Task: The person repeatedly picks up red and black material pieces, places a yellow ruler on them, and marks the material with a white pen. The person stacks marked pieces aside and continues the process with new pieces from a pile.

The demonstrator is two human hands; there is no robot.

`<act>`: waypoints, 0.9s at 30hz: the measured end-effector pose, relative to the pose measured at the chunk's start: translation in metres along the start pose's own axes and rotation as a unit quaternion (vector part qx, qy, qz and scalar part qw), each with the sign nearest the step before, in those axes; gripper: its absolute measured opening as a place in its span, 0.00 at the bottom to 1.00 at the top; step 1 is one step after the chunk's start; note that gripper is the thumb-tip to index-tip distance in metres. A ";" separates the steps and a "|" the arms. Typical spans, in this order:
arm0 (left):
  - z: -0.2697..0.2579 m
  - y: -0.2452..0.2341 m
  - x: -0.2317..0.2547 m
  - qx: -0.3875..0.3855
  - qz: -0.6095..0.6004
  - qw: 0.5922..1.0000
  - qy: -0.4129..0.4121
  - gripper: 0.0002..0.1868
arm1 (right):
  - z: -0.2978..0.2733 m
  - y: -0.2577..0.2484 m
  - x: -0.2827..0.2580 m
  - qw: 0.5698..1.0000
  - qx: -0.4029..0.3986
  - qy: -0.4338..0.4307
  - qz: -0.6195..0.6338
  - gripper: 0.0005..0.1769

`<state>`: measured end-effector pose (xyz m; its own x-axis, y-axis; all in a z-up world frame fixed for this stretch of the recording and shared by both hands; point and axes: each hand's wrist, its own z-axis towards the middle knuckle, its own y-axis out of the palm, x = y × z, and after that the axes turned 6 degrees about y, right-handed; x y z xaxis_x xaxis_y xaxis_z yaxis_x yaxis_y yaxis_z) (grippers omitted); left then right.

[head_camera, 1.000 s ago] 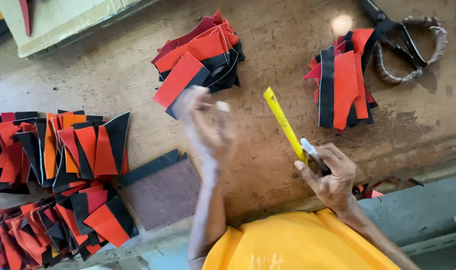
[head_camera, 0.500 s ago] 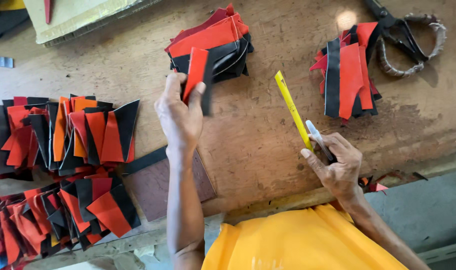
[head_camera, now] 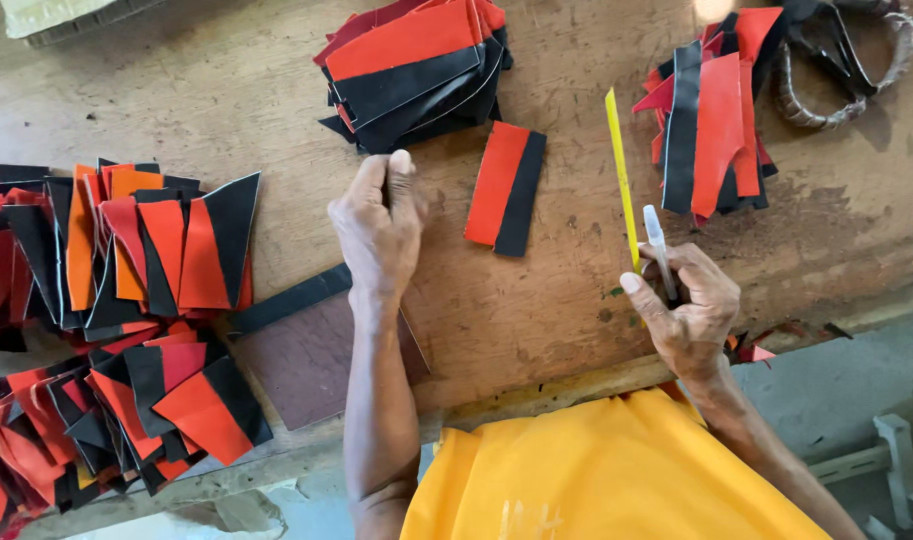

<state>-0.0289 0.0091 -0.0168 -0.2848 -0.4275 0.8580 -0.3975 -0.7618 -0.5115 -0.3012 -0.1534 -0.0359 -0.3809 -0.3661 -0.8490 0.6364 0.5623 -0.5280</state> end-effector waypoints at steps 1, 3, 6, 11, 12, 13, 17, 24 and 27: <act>0.000 0.001 0.003 0.009 -0.027 0.999 0.021 0.14 | -0.001 0.000 0.000 1.000 -0.001 0.015 0.013 0.15; -0.001 0.002 0.008 -0.079 -0.130 0.988 -0.005 0.11 | 0.000 0.001 0.000 0.998 -0.005 0.040 0.040 0.15; -0.006 -0.001 0.014 -0.242 -0.156 0.956 -0.050 0.09 | 0.001 0.001 0.001 0.999 0.002 0.025 0.028 0.14; -0.008 0.007 0.021 -0.163 0.058 0.977 0.125 0.08 | -0.001 -0.002 0.002 0.999 0.001 0.025 0.024 0.15; -0.008 0.008 0.023 -0.149 0.066 0.971 0.176 0.16 | -0.002 -0.002 0.002 0.999 0.000 0.024 0.027 0.15; -0.007 0.009 0.024 -0.135 0.075 0.962 0.227 0.25 | -0.001 -0.003 0.003 0.999 0.002 0.025 0.027 0.15; -0.007 0.019 0.030 -0.231 0.096 0.917 0.310 0.53 | -0.003 -0.003 0.004 0.999 0.006 0.033 0.036 0.15; -0.017 0.009 0.035 -0.280 0.101 0.937 0.181 0.66 | -0.003 -0.003 0.006 0.999 0.003 0.013 0.050 0.17; -0.011 0.010 0.033 -0.272 0.056 0.924 0.264 0.68 | -0.003 -0.002 0.007 1.000 0.001 0.006 0.028 0.16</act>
<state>-0.0521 -0.0068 0.0060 -0.6803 -0.0825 0.7283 -0.6774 -0.3088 -0.6677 -0.3069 -0.1551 -0.0407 -0.3531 -0.3246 -0.8775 0.6583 0.5803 -0.4795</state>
